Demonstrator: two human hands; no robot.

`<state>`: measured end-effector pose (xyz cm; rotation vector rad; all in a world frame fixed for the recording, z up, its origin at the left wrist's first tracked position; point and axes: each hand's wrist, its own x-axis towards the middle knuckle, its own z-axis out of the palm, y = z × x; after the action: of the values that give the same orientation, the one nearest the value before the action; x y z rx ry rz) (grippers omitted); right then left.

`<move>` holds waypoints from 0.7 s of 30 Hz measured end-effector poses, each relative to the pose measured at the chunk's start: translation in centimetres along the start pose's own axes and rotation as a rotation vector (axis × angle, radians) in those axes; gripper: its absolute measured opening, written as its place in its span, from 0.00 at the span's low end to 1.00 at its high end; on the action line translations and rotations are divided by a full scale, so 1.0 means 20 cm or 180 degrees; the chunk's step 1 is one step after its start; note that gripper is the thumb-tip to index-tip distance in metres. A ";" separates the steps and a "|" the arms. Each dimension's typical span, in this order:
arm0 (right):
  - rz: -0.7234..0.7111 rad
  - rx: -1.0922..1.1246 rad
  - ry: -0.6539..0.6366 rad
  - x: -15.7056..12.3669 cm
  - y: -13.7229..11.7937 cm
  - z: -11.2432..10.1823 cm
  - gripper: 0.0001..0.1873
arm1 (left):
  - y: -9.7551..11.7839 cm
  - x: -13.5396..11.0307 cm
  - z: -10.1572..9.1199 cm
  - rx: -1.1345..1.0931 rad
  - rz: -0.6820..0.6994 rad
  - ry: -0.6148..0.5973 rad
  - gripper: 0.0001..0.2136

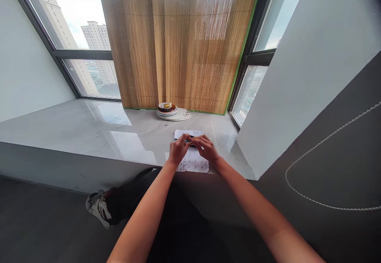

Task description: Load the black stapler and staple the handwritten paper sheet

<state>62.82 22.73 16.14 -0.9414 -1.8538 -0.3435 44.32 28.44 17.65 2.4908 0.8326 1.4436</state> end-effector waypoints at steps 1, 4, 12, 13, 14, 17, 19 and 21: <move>-0.0037 -0.0054 -0.0021 0.00 0.00 0.00 0.14 | 0.00 0.00 0.00 0.0000 0.0016 -0.0023 0.08; -0.0162 -0.0224 -0.0059 -0.01 0.01 -0.01 0.15 | -0.01 0.01 -0.01 0.0003 0.0109 -0.0094 0.08; 0.0046 -0.0488 -0.0335 0.00 -0.02 -0.02 0.12 | 0.01 0.02 -0.02 -0.0106 -0.0113 -0.0264 0.06; 0.0110 -0.0516 -0.0310 0.01 -0.03 -0.02 0.11 | 0.01 0.02 -0.02 -0.0140 -0.0141 -0.0266 0.07; 0.0217 -0.0556 -0.0217 0.01 -0.02 -0.03 0.11 | 0.00 0.03 -0.02 -0.0173 -0.0180 -0.0236 0.07; 0.0918 -0.0797 0.0317 0.04 0.06 -0.09 0.11 | -0.10 0.09 -0.05 -0.0206 -0.0498 0.0088 0.05; 0.1708 -0.1008 0.0521 0.04 0.18 -0.16 0.11 | -0.24 0.15 -0.08 -0.0030 -0.0896 0.0229 0.09; 0.2624 -0.1087 0.0336 0.03 0.32 -0.22 0.10 | -0.40 0.21 -0.09 0.0513 -0.1278 -0.0172 0.11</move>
<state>70.23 24.47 17.67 -1.7808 -1.1860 -0.1872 41.36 37.18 18.65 2.2747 1.3898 1.2078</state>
